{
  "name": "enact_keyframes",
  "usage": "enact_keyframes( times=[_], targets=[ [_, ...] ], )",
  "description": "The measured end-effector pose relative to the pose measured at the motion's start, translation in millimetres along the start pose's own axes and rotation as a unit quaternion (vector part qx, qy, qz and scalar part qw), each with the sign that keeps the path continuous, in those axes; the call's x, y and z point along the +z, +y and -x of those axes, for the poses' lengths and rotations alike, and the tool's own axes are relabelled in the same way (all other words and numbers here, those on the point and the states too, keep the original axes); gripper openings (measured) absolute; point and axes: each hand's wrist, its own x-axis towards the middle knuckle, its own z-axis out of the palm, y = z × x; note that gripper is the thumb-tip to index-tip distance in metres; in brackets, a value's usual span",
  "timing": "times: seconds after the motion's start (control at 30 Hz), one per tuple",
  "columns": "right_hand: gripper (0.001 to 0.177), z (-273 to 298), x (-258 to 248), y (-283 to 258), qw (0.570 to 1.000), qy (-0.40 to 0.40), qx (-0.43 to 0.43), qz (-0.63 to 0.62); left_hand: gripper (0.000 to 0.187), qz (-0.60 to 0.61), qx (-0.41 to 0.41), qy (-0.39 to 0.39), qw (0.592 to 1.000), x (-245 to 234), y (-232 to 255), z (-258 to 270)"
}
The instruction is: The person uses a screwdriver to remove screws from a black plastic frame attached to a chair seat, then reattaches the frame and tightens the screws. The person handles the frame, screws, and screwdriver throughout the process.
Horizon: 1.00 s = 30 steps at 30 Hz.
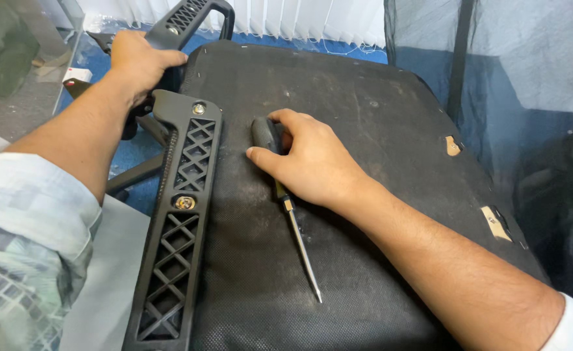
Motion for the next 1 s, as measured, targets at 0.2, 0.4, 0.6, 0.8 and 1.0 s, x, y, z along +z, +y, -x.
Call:
enact_keyframes(
  times=[0.2,0.4,0.6,0.8,1.0],
  targets=[
    [0.064,6,0,1,0.999,0.008,-0.045,0.000,0.032,-0.124,0.065,0.020,0.990,-2,10,-13],
    [0.068,10,1,0,0.998,0.008,-0.055,-0.003,0.026,0.020,0.048,0.023,0.998,7,19,-13],
    [0.069,11,3,-1,0.999,0.013,-0.041,0.012,0.035,-0.119,0.064,-0.013,0.991,10,38,-27],
    [0.068,13,6,1,0.997,0.042,-0.062,0.018,0.050,-0.307,0.095,-0.051,0.946,18,50,-54],
    [0.067,13,10,7,0.993,0.070,-0.088,0.019,0.054,-0.309,0.148,-0.084,0.936,54,58,-92]
  ],
)
